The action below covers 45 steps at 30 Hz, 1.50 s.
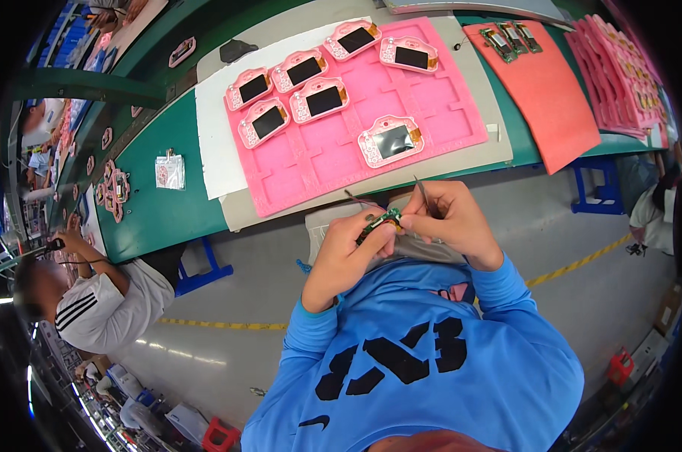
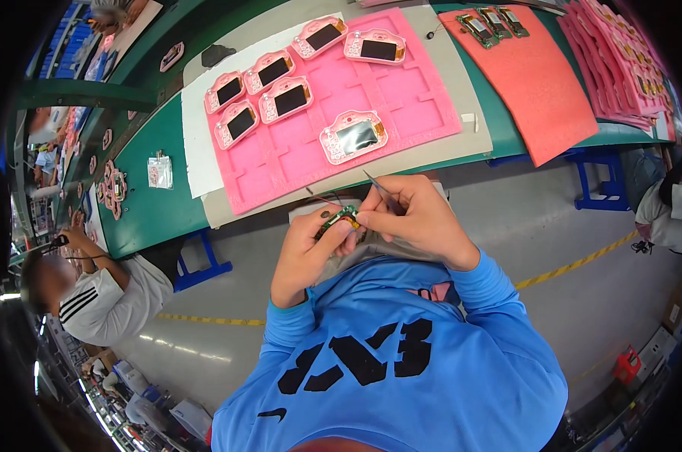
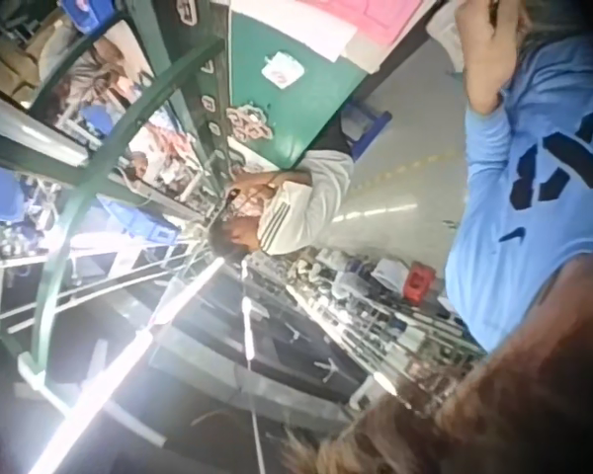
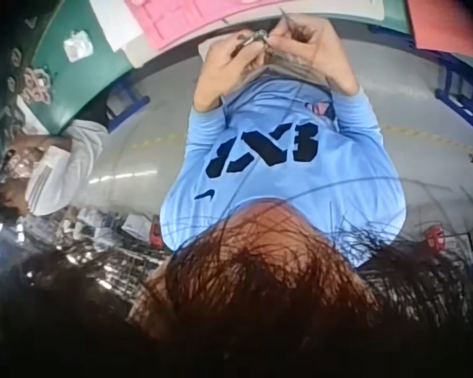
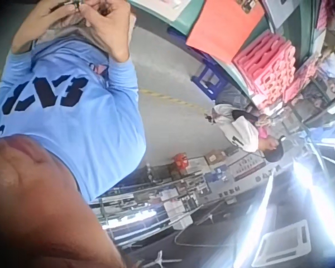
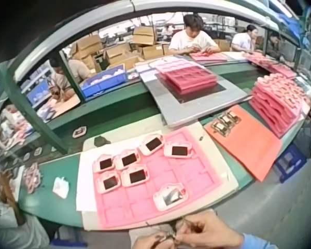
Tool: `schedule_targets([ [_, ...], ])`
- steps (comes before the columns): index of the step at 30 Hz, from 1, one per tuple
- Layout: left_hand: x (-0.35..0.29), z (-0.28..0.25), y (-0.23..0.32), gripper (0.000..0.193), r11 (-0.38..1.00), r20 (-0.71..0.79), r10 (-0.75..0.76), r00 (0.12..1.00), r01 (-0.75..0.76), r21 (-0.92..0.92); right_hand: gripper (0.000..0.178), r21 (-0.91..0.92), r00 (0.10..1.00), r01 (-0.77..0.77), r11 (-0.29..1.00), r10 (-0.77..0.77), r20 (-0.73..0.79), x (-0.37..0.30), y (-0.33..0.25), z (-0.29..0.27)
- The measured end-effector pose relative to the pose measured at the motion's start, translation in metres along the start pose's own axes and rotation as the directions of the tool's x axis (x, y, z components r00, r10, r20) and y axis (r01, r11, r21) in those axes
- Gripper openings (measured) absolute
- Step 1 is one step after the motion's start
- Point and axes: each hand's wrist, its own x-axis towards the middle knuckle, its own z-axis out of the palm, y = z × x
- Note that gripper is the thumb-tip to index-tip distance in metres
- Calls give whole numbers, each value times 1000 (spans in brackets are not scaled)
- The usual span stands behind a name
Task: Assemble electronic components by connecting circuit boards and housing units at a manufacturing station.
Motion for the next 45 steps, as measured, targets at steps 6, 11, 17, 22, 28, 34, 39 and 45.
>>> schedule_targets([
  [6,12,-7,24,12,988,141,-153,978,147,51,4,205,987,-131,970,108,116,2,3,-14],
  [11,41,1,41,15,963,89,-85,992,59,264,12,257,996,-72,964,57,66,0,-1,-33],
  [17,104,32,60,25,806,-257,121,959,56,589,27,313,997,18,950,5,-72,-4,0,-58],
  [22,125,30,49,28,793,-331,143,933,92,602,30,245,999,-50,968,53,-4,1,-9,-61],
  [28,126,23,44,26,905,-355,104,929,60,422,29,221,968,-232,947,203,148,22,-26,-56],
  [34,125,20,47,25,948,-356,19,934,97,303,30,231,947,-301,925,262,184,30,-23,-50],
  [39,126,17,45,26,952,-351,-2,936,110,287,32,246,942,-324,914,287,174,29,-25,-49],
  [45,127,16,42,26,955,-345,7,939,96,279,32,318,945,-320,892,277,174,32,-21,-46],
])
